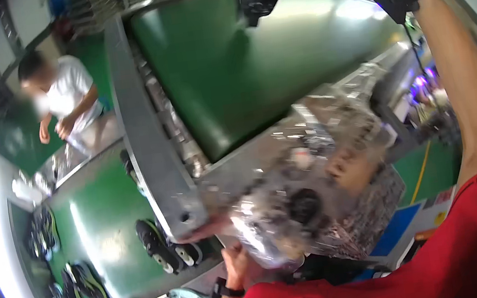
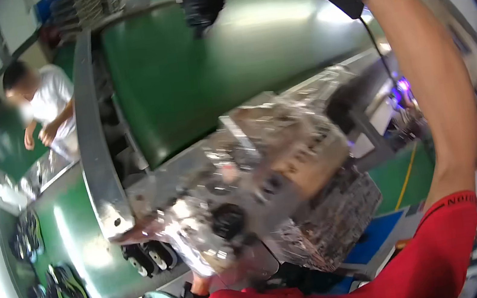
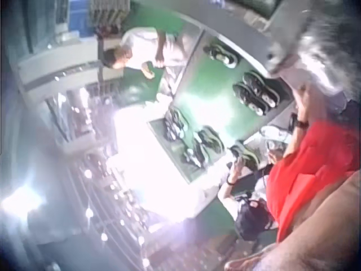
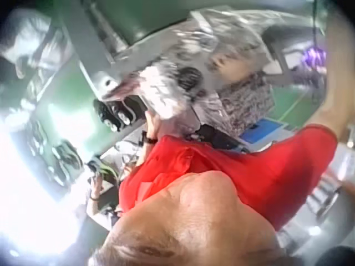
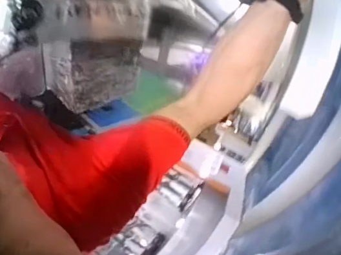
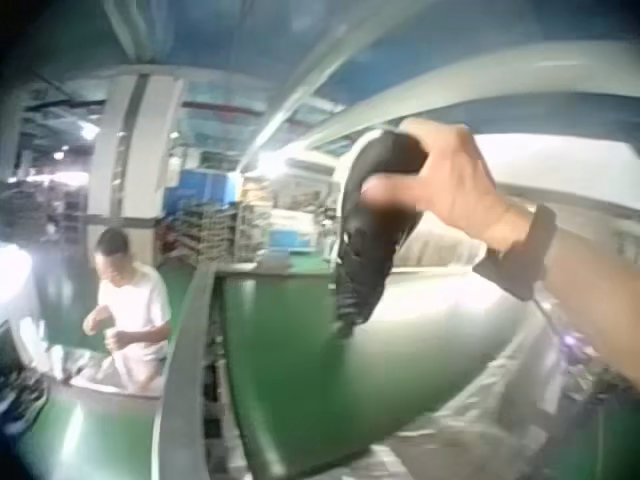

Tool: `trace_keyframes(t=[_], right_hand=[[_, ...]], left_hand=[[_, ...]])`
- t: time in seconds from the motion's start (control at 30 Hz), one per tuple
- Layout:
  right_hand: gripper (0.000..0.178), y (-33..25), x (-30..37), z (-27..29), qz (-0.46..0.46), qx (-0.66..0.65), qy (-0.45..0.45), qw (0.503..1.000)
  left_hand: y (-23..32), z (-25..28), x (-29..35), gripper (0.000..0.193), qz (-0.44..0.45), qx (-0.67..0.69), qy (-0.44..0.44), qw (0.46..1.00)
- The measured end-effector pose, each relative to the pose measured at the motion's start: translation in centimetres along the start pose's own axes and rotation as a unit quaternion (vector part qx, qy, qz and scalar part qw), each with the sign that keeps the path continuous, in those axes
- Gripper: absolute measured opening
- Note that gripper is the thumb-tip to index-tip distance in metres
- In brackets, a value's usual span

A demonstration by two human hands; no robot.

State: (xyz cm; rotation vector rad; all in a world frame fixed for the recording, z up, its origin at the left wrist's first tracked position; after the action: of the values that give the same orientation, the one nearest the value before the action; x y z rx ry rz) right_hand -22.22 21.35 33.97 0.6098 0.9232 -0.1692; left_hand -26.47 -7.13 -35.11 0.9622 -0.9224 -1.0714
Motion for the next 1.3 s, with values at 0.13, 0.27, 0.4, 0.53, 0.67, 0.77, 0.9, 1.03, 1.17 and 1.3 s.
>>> trace_keyframes(t=[0.13,0.27,0.4,0.53,0.67,0.77,0.9,1.03,1.17,1.3], right_hand=[[0.049,3.9,1.9,12.5,-0.153,-0.104,0.061,0.981],[0.044,7.0,10.1,23.5,-0.302,-0.157,0.103,0.935],[0.053,2.9,21.6,34.7,-0.593,0.036,-0.061,0.802],[0.048,-5.0,36.7,43.8,-0.652,0.059,0.039,0.755],[0.054,-21.2,48.5,54.7,-0.67,0.127,0.094,0.725],[0.066,-33.3,50.4,57.9,-0.713,-0.116,0.375,0.581],[0.066,-43.3,54.5,65.4,-0.741,0.143,0.401,0.52],[0.06,-53.9,58.3,72.3,-0.706,0.276,0.503,0.414],[0.058,-62.3,58.5,78.2,-0.683,0.397,0.511,0.339],[0.054,-67.6,57.2,81.3,-0.643,0.51,0.482,0.307]], left_hand=[[21.5,-1.8,-0.5,0.028,0.02,0.406,-0.205,0.891],[37.2,-6.1,-2.5,0.082,-0.111,0.534,-0.423,0.723],[48.1,-14.4,1.7,0.066,0.072,0.615,-0.496,0.609],[47.6,-22.1,10.8,0.089,0.04,0.524,-0.637,0.564],[46.4,-29.7,19.5,0.058,0.158,0.493,-0.657,0.548],[43.8,-36.3,25.1,0.051,0.111,0.396,-0.668,0.62],[43.1,-41.3,37.2,0.056,-0.078,0.242,-0.724,0.641],[42.3,-45.4,48.2,0.074,-0.173,0.093,-0.792,0.578],[41.6,-53.1,55.9,0.076,-0.133,0.022,-0.858,0.495],[39.1,-67.1,58.4,0.064,-0.219,-0.003,-0.765,0.605]])
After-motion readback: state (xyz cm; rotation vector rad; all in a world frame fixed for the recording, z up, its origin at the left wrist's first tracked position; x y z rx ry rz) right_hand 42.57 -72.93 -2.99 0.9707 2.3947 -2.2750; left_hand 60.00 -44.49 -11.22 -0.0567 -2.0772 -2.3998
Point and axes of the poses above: each hand's wrist, its own x-axis away from the middle knuckle, its own z-axis out of the back of the hand, y = z × x, the point moved 5 cm from there along -x, towards the middle knuckle, and after that the axes turned 2 degrees about -x, right-handed, at the moved point
